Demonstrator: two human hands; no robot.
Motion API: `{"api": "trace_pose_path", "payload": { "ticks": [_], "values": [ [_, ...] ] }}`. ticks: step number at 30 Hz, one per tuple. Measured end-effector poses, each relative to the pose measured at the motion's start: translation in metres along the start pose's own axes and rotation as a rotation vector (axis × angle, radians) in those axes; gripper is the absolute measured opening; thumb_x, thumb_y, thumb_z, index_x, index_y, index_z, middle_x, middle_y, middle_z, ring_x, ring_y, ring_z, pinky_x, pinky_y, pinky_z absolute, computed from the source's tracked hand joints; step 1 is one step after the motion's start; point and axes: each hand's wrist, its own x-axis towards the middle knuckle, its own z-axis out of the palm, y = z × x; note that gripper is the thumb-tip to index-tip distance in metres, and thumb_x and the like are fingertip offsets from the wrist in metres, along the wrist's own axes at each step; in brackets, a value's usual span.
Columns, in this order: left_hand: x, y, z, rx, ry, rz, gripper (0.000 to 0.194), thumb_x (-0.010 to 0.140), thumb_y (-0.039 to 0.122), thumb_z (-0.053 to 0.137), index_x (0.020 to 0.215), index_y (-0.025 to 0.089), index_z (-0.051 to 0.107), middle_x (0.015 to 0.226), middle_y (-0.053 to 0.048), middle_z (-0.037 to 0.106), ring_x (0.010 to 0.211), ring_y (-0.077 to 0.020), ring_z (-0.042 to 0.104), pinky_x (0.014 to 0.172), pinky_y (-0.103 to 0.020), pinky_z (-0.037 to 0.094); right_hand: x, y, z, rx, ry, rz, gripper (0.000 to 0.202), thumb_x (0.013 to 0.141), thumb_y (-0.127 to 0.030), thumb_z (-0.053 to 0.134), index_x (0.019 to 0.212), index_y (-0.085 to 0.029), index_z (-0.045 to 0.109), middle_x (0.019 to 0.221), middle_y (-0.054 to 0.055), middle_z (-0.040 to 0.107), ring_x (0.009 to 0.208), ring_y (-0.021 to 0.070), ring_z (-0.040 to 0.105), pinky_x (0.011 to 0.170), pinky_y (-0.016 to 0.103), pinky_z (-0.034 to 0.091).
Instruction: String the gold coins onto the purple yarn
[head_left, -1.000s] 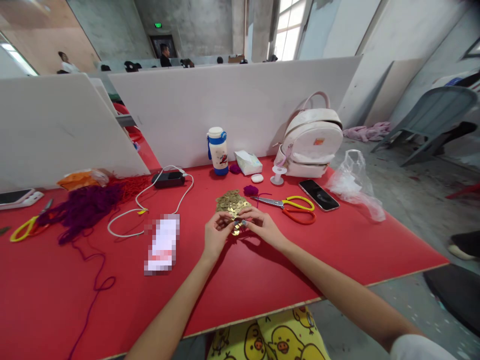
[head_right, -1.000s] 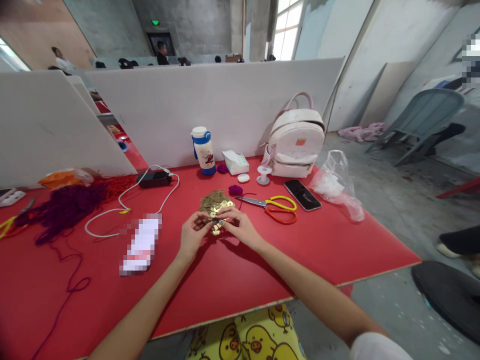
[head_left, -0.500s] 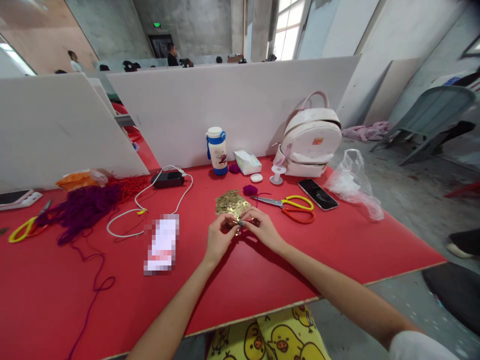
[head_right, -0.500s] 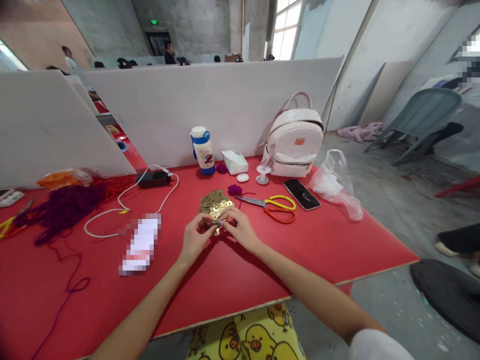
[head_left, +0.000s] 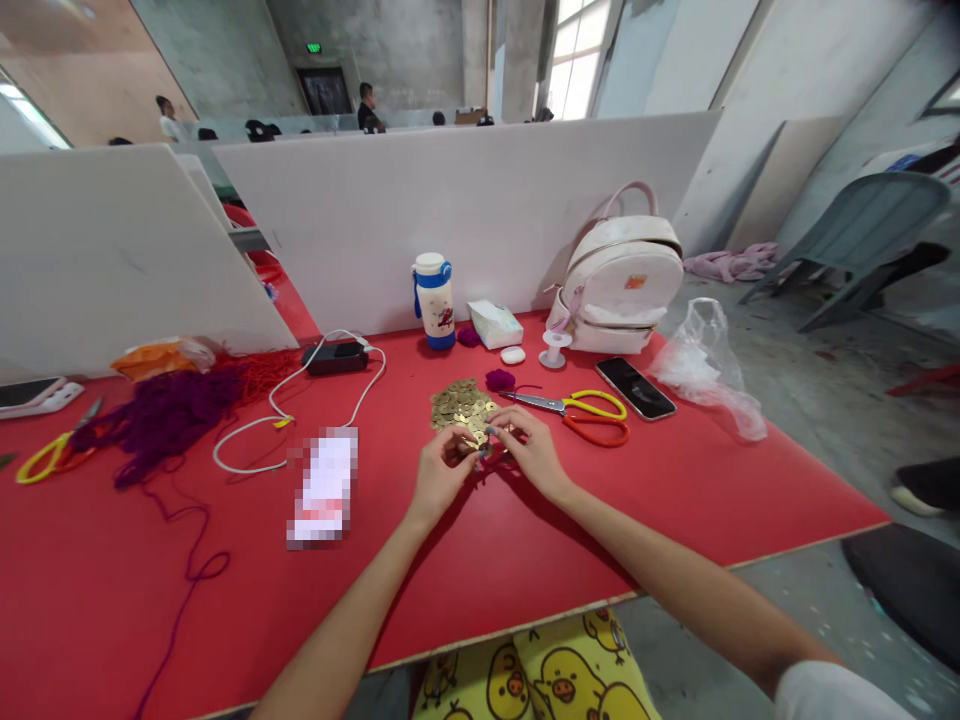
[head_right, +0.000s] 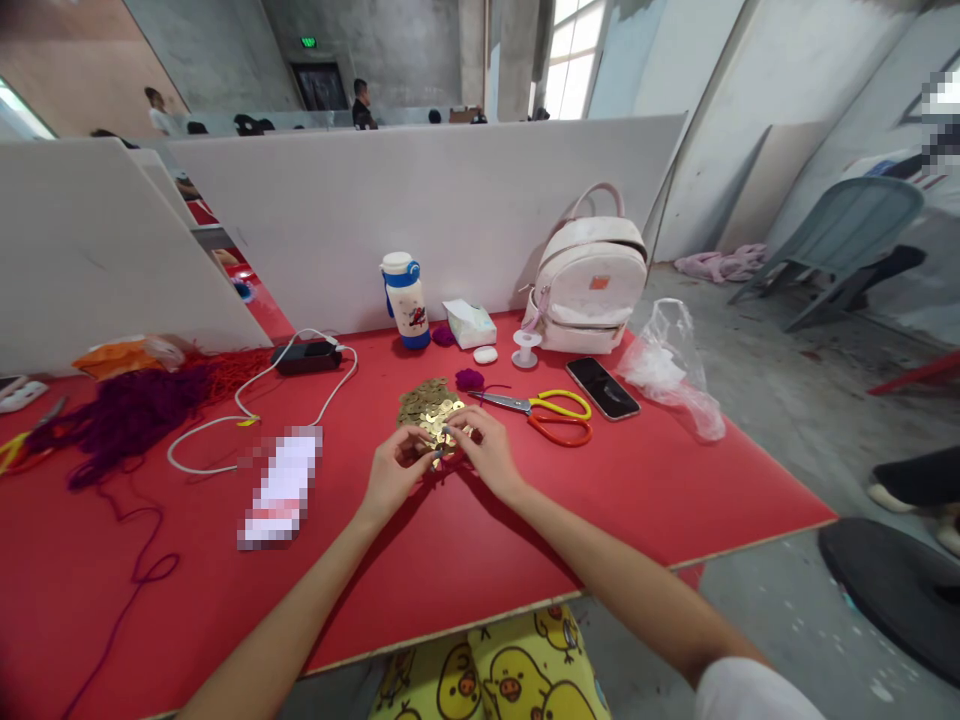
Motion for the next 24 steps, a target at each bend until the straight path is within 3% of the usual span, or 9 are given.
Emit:
{"api": "trace_pose_path", "payload": {
  "ticks": [4,6,9,12,18,24],
  "values": [
    [0.001,-0.001,0.000,0.017,0.010,0.002,0.018,0.063,0.016,0.071,0.078,0.018,0.062,0.063,0.003,0.058,0.060,-0.0115,0.055,0.060,-0.021,0.044,0.003,-0.001,-0.004,0.166,-0.019,0.123,0.017,0.086,-0.037,0.058,0.081,-0.021,0.061,0.088,0.005,0.068,0.073,0.0167,0.059,0.061,0.027,0.045],
    [0.002,-0.003,-0.002,0.022,0.029,0.002,0.018,0.063,0.016,0.070,0.078,0.018,0.062,0.063,0.003,0.058,0.061,-0.0117,0.055,0.059,-0.020,0.044,0.004,0.000,-0.005,0.304,-0.070,0.207,0.023,0.086,-0.045,0.058,0.082,-0.022,0.056,0.076,0.002,0.066,0.060,0.0138,0.054,0.052,0.024,0.041],
    [0.005,-0.008,-0.005,0.040,0.067,0.009,0.018,0.063,0.016,0.070,0.079,0.018,0.062,0.064,0.002,0.059,0.061,-0.0120,0.056,0.058,-0.020,0.043,0.010,0.004,-0.012,0.468,-0.077,0.277,0.029,0.083,-0.050,0.061,0.081,-0.023,0.052,0.054,-0.006,0.051,0.045,0.0101,0.041,0.044,0.021,0.033],
    [0.008,-0.010,-0.010,0.060,0.087,0.023,0.016,0.066,0.017,0.068,0.081,0.017,0.062,0.063,0.003,0.059,0.061,-0.0118,0.057,0.059,-0.020,0.044,0.019,0.007,-0.026,0.519,0.119,0.236,0.030,0.077,-0.048,0.069,0.081,-0.022,0.053,0.052,-0.008,0.041,0.045,0.0083,0.034,0.044,0.020,0.030],
    [0.009,-0.006,-0.013,0.088,0.109,0.002,0.018,0.066,0.019,0.066,0.083,0.017,0.062,0.061,0.004,0.059,0.059,-0.0127,0.059,0.058,-0.022,0.046,0.038,0.010,-0.059,0.578,0.659,0.034,0.029,0.073,-0.041,0.071,0.081,-0.021,0.051,0.066,-0.007,0.047,0.057,0.0072,0.045,0.055,0.018,0.039],
    [0.010,-0.008,-0.014,0.101,0.106,0.010,0.018,0.066,0.018,0.065,0.084,0.017,0.063,0.061,0.004,0.058,0.060,-0.0125,0.059,0.059,-0.021,0.046,0.044,0.017,-0.078,0.399,0.942,-0.225,0.019,0.082,-0.036,0.060,0.090,-0.021,0.050,0.086,-0.002,0.053,0.079,0.0109,0.057,0.086,0.030,0.048]
  ]
}}
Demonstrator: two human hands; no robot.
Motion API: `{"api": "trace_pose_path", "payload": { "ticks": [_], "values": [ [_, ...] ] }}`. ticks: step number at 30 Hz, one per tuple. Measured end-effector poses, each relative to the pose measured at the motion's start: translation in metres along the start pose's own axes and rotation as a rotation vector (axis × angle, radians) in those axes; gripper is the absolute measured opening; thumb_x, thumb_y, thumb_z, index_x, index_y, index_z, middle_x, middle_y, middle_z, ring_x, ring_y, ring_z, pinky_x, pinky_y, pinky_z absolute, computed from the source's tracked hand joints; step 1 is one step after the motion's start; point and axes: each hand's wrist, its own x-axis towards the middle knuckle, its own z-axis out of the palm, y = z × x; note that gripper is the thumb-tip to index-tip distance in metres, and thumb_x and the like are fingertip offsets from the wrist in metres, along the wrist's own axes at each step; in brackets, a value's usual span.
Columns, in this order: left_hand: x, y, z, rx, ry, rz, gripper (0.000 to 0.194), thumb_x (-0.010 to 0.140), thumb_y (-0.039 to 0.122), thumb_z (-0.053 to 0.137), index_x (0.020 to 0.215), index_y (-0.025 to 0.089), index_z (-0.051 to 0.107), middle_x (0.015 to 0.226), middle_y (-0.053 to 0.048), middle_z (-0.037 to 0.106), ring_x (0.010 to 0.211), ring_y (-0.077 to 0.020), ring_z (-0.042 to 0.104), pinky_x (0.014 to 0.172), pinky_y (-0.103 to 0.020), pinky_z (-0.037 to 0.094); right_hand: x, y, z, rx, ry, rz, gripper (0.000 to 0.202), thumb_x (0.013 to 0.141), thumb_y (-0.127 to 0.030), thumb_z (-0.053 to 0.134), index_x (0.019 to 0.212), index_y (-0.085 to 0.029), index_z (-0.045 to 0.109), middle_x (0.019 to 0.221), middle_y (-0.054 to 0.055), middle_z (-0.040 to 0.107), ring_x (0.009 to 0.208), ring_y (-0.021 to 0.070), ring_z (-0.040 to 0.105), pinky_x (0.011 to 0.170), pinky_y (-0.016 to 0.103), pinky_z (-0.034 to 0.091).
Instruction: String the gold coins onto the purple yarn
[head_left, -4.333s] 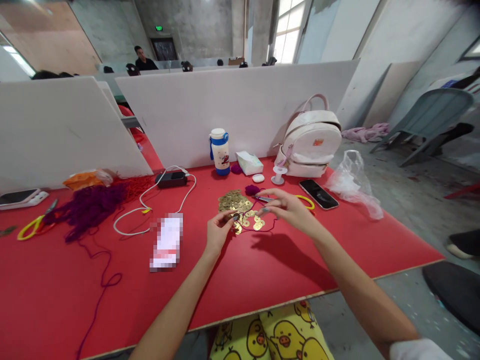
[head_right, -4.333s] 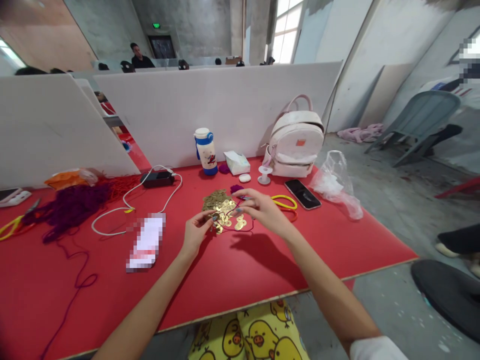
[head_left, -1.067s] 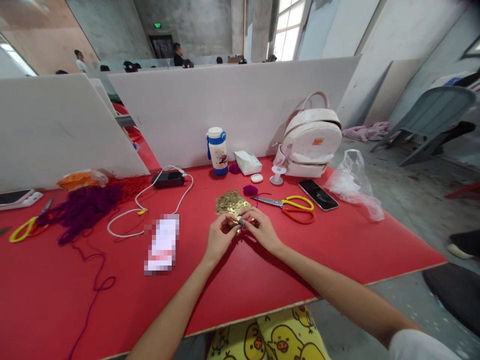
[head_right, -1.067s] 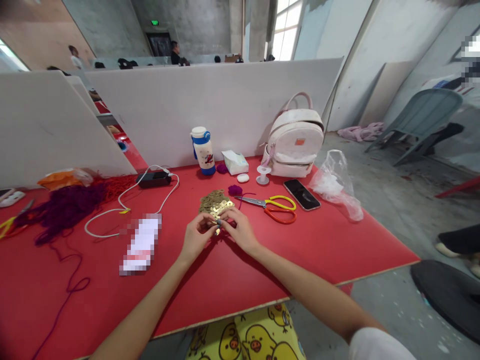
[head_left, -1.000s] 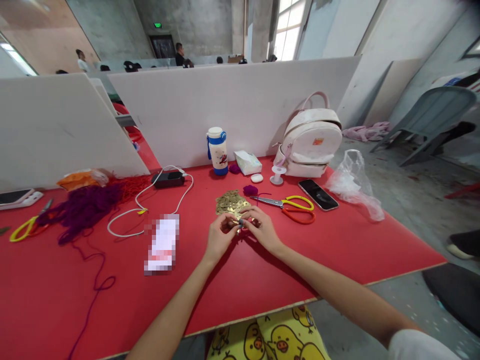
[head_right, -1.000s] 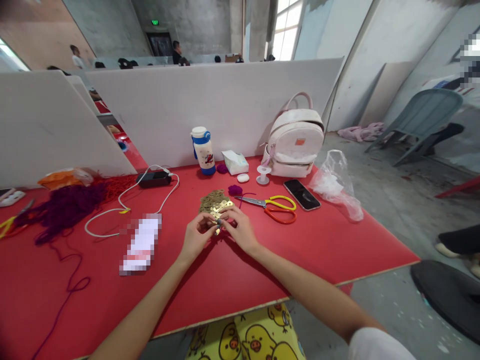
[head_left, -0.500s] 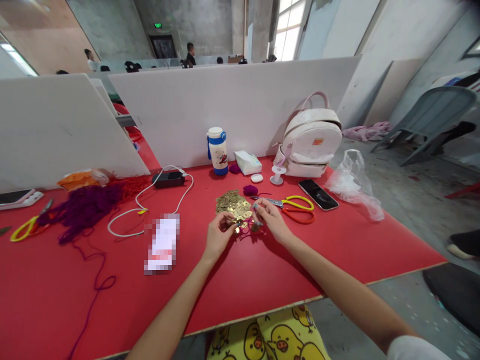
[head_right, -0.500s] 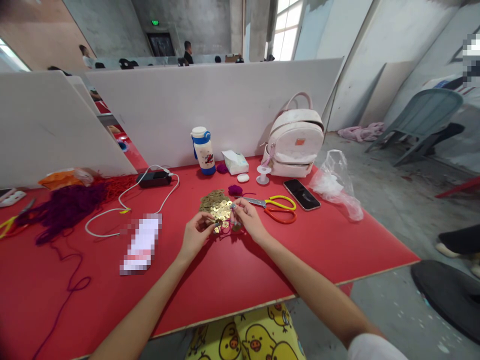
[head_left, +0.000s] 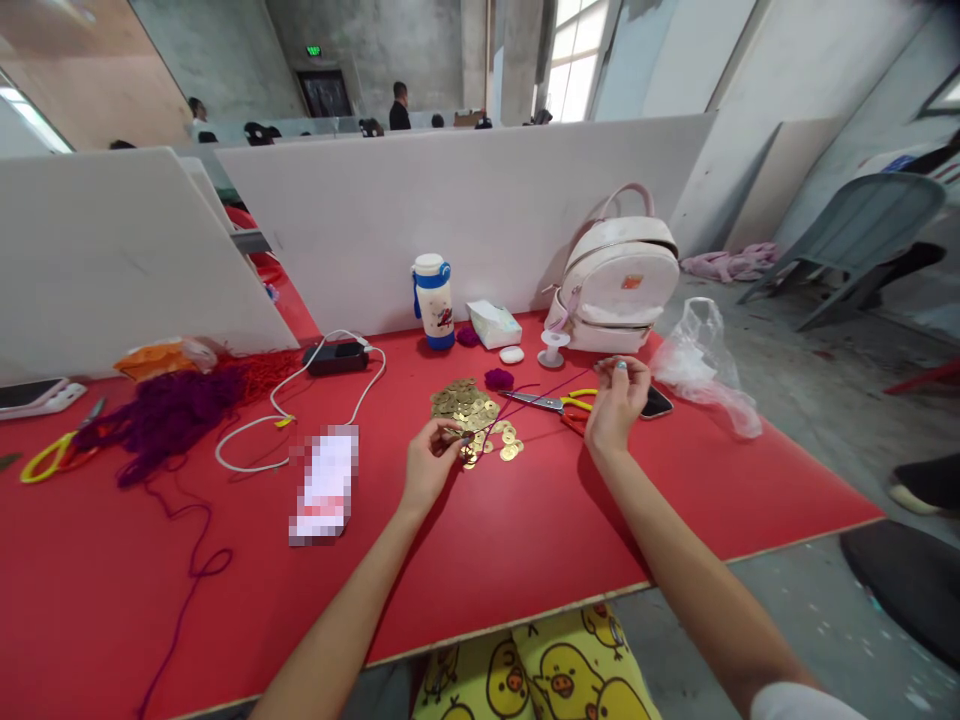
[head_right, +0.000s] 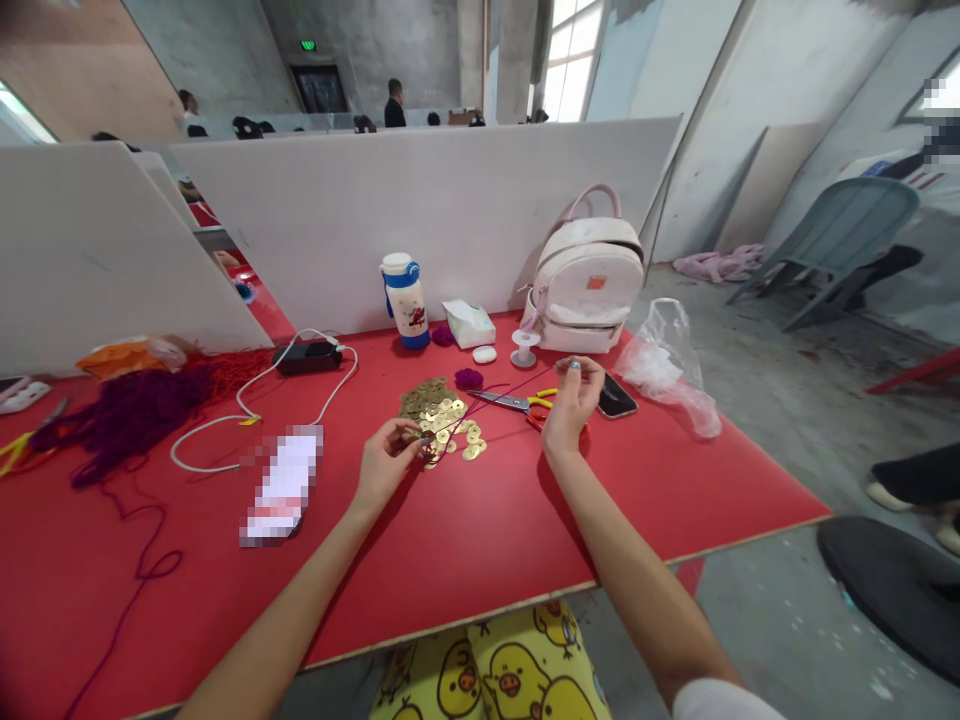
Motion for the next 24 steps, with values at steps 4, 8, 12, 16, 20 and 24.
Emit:
{"api": "trace_pose_path", "payload": {
  "ticks": [4,8,12,16,20,24],
  "values": [
    [0.001,-0.001,-0.001,0.014,0.021,0.008,0.018,0.066,0.018,0.066,0.084,0.017,0.064,0.063,0.003,0.059,0.062,-0.0127,0.059,0.059,-0.021,0.046,0.001,0.000,-0.004,-0.198,0.063,-0.137,0.016,0.086,-0.030,0.052,0.099,-0.021,0.050,0.105,0.004,0.053,0.103,0.0165,0.056,0.104,0.039,0.040],
    [0.001,0.000,0.000,-0.036,0.014,0.009,0.018,0.065,0.021,0.069,0.082,0.017,0.064,0.064,0.002,0.061,0.061,-0.0129,0.060,0.058,-0.021,0.047,-0.017,-0.006,0.003,-0.312,-0.221,-0.068,0.035,0.089,-0.033,0.050,0.123,-0.023,0.044,0.132,0.010,0.046,0.121,0.0208,0.049,0.108,0.043,0.036],
    [0.000,0.001,0.002,-0.147,-0.039,0.025,0.022,0.063,0.024,0.074,0.082,0.017,0.065,0.070,-0.001,0.067,0.066,-0.0142,0.063,0.060,-0.022,0.049,-0.055,-0.011,0.011,-0.226,-0.881,0.250,0.060,0.090,-0.037,0.055,0.143,-0.031,0.026,0.146,0.012,0.037,0.112,0.0213,0.056,0.088,0.037,0.052],
    [-0.001,0.002,0.001,-0.199,-0.060,0.043,0.023,0.063,0.024,0.077,0.081,0.016,0.066,0.074,-0.003,0.069,0.070,-0.0156,0.065,0.063,-0.024,0.051,-0.086,-0.010,0.011,-0.174,-1.401,0.533,0.070,0.082,-0.034,0.068,0.141,-0.027,0.032,0.114,0.007,0.062,0.103,0.0190,0.060,0.088,0.035,0.051],
    [0.000,0.004,-0.002,-0.195,0.029,0.044,0.020,0.063,0.024,0.077,0.078,0.016,0.066,0.070,-0.002,0.068,0.064,-0.0137,0.064,0.062,-0.023,0.051,-0.087,-0.007,0.009,-0.317,-1.420,0.559,0.025,0.089,-0.042,0.057,0.088,-0.017,0.061,0.067,-0.001,0.056,0.057,0.0112,0.052,0.059,0.025,0.047],
    [0.001,0.002,-0.002,-0.195,0.060,-0.020,0.021,0.061,0.024,0.078,0.078,0.016,0.068,0.070,-0.002,0.069,0.062,-0.0137,0.064,0.059,-0.023,0.051,-0.070,-0.008,0.009,-0.319,-1.162,0.518,0.045,0.091,-0.054,0.047,0.063,-0.019,0.049,0.057,-0.003,0.045,0.050,0.0113,0.045,0.050,0.024,0.041]
  ]
}}
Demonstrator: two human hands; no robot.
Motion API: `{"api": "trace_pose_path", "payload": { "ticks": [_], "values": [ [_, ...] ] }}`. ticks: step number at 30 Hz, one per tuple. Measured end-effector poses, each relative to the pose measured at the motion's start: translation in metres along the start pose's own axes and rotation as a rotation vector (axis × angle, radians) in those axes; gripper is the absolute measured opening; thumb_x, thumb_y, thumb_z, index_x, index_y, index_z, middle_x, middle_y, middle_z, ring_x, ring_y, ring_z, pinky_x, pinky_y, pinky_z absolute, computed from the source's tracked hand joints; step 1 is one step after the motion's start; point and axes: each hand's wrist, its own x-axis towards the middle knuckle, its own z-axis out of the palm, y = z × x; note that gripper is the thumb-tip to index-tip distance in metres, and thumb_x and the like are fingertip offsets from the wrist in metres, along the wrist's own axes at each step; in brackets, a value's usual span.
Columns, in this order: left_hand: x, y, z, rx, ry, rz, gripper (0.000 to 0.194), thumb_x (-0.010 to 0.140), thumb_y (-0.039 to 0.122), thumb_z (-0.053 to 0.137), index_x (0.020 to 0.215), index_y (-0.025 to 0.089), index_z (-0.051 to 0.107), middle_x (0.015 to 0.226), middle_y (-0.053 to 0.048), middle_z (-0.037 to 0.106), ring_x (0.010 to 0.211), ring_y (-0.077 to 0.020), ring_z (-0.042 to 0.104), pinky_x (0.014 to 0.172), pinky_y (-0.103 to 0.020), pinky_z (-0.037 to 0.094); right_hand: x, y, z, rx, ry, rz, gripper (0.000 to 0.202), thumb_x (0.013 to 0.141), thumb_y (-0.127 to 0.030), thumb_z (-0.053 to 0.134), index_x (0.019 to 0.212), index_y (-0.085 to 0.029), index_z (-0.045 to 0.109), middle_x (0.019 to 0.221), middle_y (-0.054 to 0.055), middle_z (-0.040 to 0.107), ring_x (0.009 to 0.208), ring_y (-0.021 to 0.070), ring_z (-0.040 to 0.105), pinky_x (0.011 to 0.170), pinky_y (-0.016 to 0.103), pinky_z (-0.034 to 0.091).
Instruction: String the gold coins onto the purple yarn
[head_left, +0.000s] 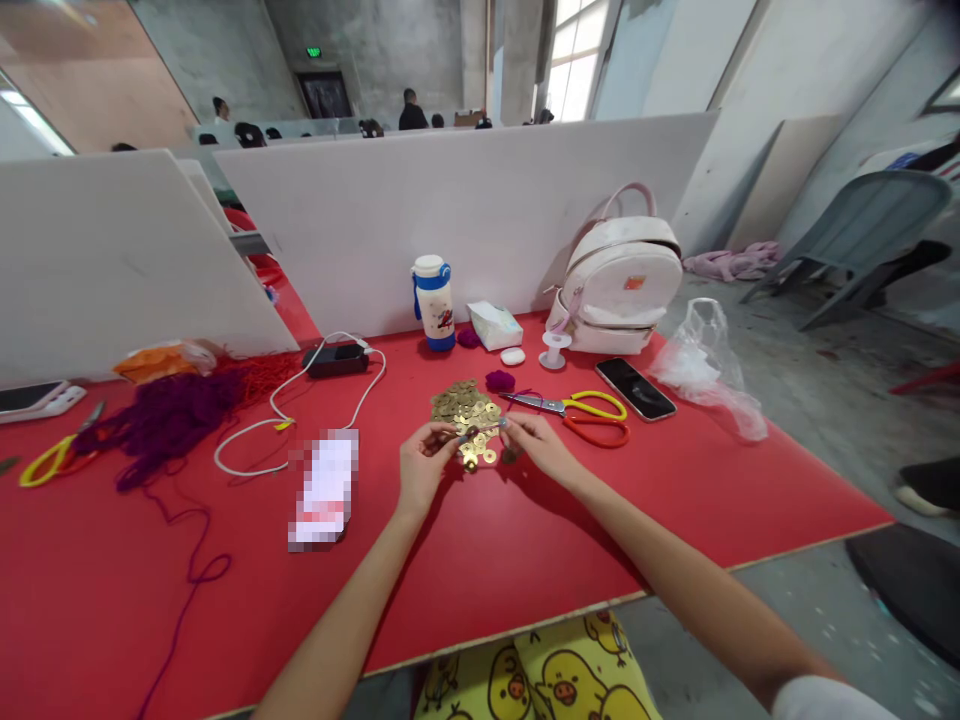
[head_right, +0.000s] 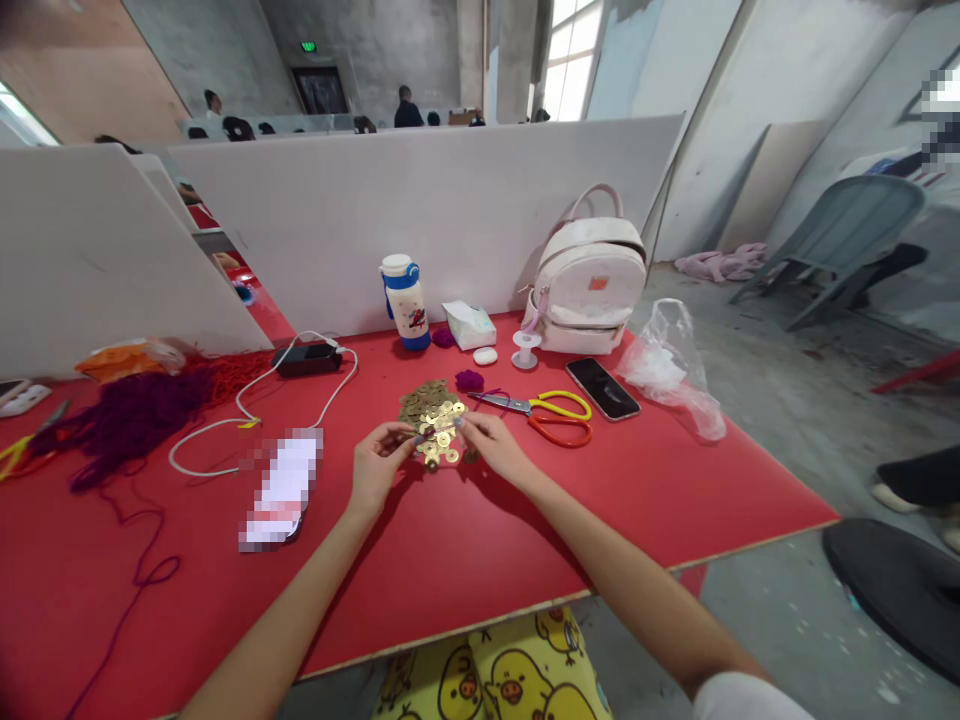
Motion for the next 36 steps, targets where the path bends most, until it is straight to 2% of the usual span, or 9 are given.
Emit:
{"api": "trace_pose_path", "payload": {
  "ticks": [6,10,13,17,22,26,29,32,36],
  "values": [
    [-0.005,-0.001,0.006,0.030,-0.100,-0.056,0.023,0.064,0.026,0.078,0.084,0.016,0.073,0.073,-0.003,0.071,0.060,-0.0138,0.063,0.057,-0.024,0.052,-0.002,-0.013,-0.008,-0.079,0.142,-0.092,0.047,0.091,-0.056,0.047,0.061,-0.019,0.047,0.057,-0.002,0.044,0.053,0.0125,0.044,0.050,0.024,0.037],
    [-0.012,0.004,0.008,-0.030,-0.328,-0.163,0.036,0.069,0.036,0.077,0.097,0.014,0.074,0.075,-0.006,0.071,0.063,-0.0186,0.067,0.061,-0.032,0.057,-0.007,-0.017,-0.006,-0.087,0.098,-0.110,0.045,0.092,-0.054,0.046,0.064,-0.019,0.048,0.059,-0.002,0.044,0.055,0.0126,0.044,0.052,0.024,0.037],
    [-0.019,0.007,0.009,-0.167,-0.508,-0.268,0.044,0.079,0.050,0.067,0.102,0.013,0.070,0.069,-0.006,0.067,0.064,-0.0220,0.069,0.060,-0.036,0.058,-0.008,-0.018,-0.005,-0.084,0.065,-0.127,0.047,0.091,-0.056,0.046,0.063,-0.019,0.048,0.056,-0.003,0.039,0.052,0.0116,0.038,0.051,0.024,0.032],
    [-0.023,0.008,0.013,-0.153,-0.573,-0.278,0.041,0.077,0.050,0.070,0.095,0.014,0.070,0.076,-0.008,0.070,0.072,-0.0222,0.072,0.068,-0.034,0.057,-0.009,-0.017,-0.002,-0.078,0.010,-0.130,0.048,0.092,-0.056,0.045,0.063,-0.018,0.050,0.057,-0.003,0.042,0.053,0.0115,0.037,0.052,0.025,0.030],
    [-0.021,0.009,0.014,-0.095,-0.545,-0.217,0.032,0.067,0.040,0.081,0.073,0.015,0.062,0.080,-0.009,0.074,0.081,-0.0242,0.073,0.077,-0.035,0.056,-0.009,-0.014,0.000,-0.094,0.077,-0.116,0.048,0.092,-0.056,0.045,0.062,-0.019,0.049,0.055,-0.003,0.039,0.053,0.0120,0.034,0.051,0.025,0.028],
    [-0.020,0.009,0.011,-0.080,-0.504,-0.206,0.034,0.071,0.042,0.076,0.067,0.015,0.057,0.067,-0.008,0.072,0.070,-0.0237,0.072,0.066,-0.035,0.057,-0.008,-0.014,-0.002,-0.114,0.172,-0.124,0.049,0.092,-0.057,0.045,0.062,-0.019,0.051,0.053,-0.004,0.037,0.051,0.0120,0.033,0.050,0.026,0.026],
    [-0.020,0.008,0.011,-0.100,-0.520,-0.235,0.033,0.072,0.042,0.076,0.083,0.014,0.062,0.064,-0.005,0.071,0.064,-0.0236,0.071,0.062,-0.037,0.058,-0.007,-0.014,-0.002,-0.076,0.226,-0.137,0.049,0.092,-0.056,0.045,0.061,-0.019,0.050,0.052,-0.004,0.036,0.050,0.0119,0.032,0.049,0.026,0.025],
    [-0.020,0.008,0.012,-0.120,-0.599,-0.275,0.051,0.071,0.043,0.077,0.112,0.017,0.059,0.070,-0.006,0.073,0.067,-0.0251,0.072,0.064,-0.039,0.058,-0.007,-0.015,-0.002,-0.025,0.192,-0.146,0.048,0.092,-0.056,0.047,0.063,-0.019,0.054,0.052,-0.004,0.036,0.049,0.0110,0.030,0.049,0.025,0.026],
    [-0.023,0.007,0.014,-0.061,-0.575,-0.185,0.041,0.079,0.053,0.066,0.100,0.017,0.069,0.092,-0.012,0.074,0.089,-0.0256,0.071,0.083,-0.040,0.054,-0.009,-0.017,0.000,0.014,0.077,-0.132,0.043,0.089,-0.054,0.052,0.069,-0.017,0.061,0.056,-0.003,0.044,0.051,0.0112,0.038,0.051,0.025,0.031]
  ]
}}
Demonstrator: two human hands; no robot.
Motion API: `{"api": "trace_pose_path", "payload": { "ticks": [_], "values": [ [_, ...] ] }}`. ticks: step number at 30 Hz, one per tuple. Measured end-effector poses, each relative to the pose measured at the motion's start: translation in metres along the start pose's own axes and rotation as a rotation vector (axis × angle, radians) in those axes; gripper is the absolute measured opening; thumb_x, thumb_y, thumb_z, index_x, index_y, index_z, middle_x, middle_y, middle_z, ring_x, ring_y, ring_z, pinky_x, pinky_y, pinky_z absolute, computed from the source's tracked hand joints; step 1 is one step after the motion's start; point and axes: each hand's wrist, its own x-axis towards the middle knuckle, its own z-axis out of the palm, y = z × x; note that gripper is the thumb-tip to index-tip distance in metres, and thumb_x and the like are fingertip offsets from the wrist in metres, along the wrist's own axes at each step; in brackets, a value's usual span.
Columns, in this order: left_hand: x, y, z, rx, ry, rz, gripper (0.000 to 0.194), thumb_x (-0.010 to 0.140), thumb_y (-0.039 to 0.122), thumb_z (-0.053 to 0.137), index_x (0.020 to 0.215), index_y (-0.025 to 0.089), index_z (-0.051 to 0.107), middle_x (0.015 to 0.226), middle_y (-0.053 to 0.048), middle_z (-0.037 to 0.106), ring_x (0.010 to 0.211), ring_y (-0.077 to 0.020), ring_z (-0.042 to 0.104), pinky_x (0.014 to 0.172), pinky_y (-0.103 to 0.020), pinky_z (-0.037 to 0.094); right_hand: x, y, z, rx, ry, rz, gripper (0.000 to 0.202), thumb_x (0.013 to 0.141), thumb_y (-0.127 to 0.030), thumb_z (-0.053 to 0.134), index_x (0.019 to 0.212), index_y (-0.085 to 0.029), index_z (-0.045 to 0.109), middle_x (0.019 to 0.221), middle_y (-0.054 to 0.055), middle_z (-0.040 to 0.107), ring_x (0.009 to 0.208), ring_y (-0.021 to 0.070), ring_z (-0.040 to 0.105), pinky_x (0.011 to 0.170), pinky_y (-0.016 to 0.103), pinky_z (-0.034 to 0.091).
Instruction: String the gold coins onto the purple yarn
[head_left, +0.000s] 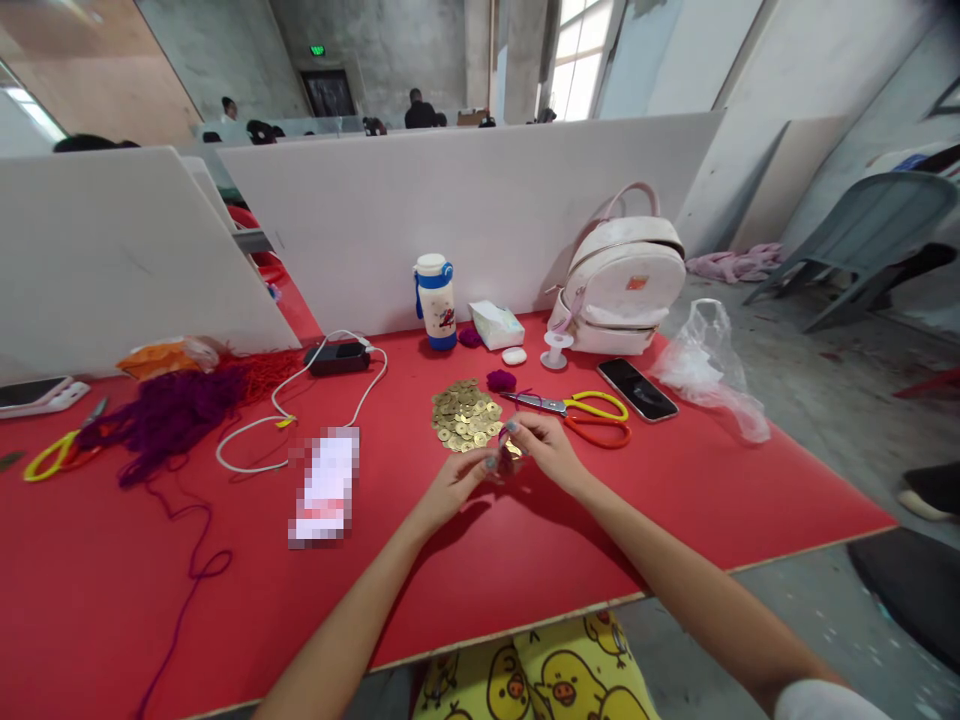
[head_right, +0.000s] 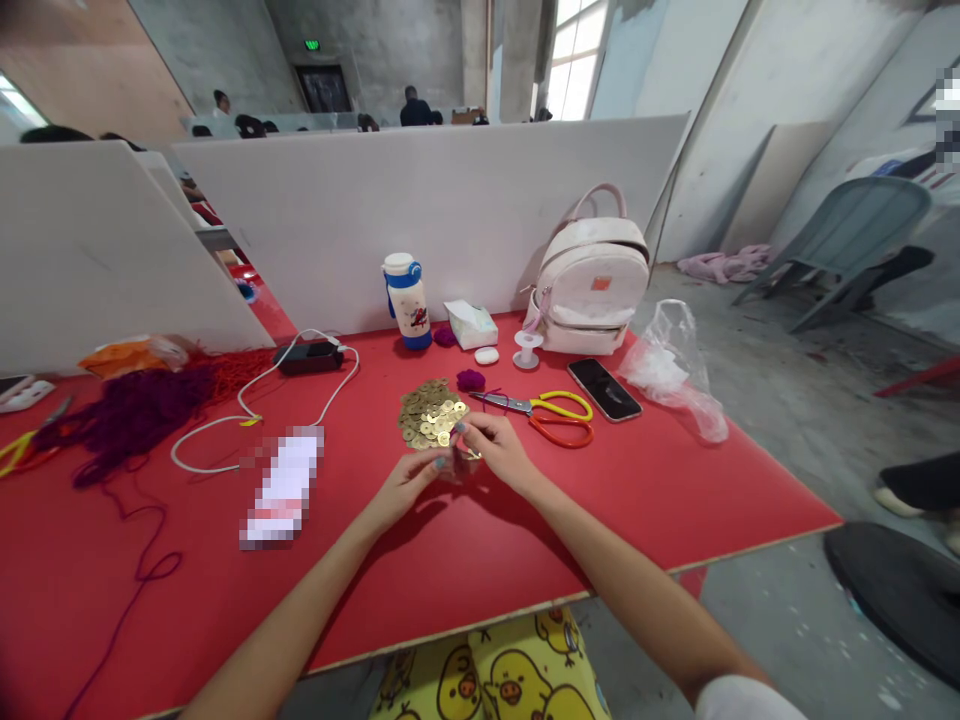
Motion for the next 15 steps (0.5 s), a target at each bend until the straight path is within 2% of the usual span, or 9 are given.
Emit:
{"api": "trace_pose_path", "payload": {
  "ticks": [3,6,8,11,15],
  "values": [
    [-0.0012,-0.0006,0.0003,-0.013,0.066,0.060,0.042,0.082,0.055,0.060,0.104,0.020,0.069,0.103,-0.010,0.072,0.098,-0.0248,0.068,0.093,-0.040,0.050,-0.0014,-0.0012,0.0025,0.040,-0.053,0.044,0.041,0.089,-0.053,0.053,0.070,-0.017,0.061,0.059,-0.001,0.049,0.052,0.0118,0.043,0.051,0.025,0.034],
    [-0.0010,-0.0006,-0.0005,-0.020,0.048,0.064,0.042,0.081,0.052,0.064,0.110,0.022,0.065,0.093,-0.008,0.072,0.086,-0.0218,0.069,0.082,-0.036,0.053,-0.0017,-0.0026,0.0039,0.027,-0.063,0.057,0.041,0.088,-0.053,0.053,0.068,-0.018,0.059,0.058,-0.001,0.050,0.052,0.0120,0.043,0.051,0.025,0.034],
    [-0.0001,-0.0006,-0.0006,0.010,0.017,0.049,0.036,0.077,0.049,0.070,0.098,0.020,0.066,0.080,-0.006,0.069,0.075,-0.0194,0.067,0.074,-0.032,0.053,-0.0012,-0.0029,0.0042,-0.008,-0.032,0.047,0.043,0.087,-0.054,0.053,0.065,-0.018,0.055,0.056,-0.002,0.046,0.052,0.0116,0.040,0.051,0.025,0.033],
    [0.0012,-0.0012,0.0004,0.051,0.000,0.073,0.029,0.072,0.042,0.076,0.080,0.017,0.064,0.075,-0.004,0.064,0.071,-0.0163,0.063,0.072,-0.030,0.053,-0.0003,-0.0020,0.0039,-0.023,0.011,0.050,0.044,0.087,-0.056,0.053,0.063,-0.019,0.050,0.055,-0.004,0.039,0.052,0.0111,0.035,0.050,0.024,0.034],
    [0.0016,-0.0023,0.0019,0.037,-0.038,0.051,0.029,0.077,0.042,0.070,0.077,0.015,0.059,0.069,-0.002,0.058,0.063,-0.0148,0.061,0.063,-0.029,0.054,0.0000,-0.0010,0.0040,0.006,-0.010,0.075,0.043,0.087,-0.056,0.053,0.064,-0.019,0.049,0.056,-0.004,0.037,0.052,0.0115,0.036,0.050,0.024,0.037]
  ]
}}
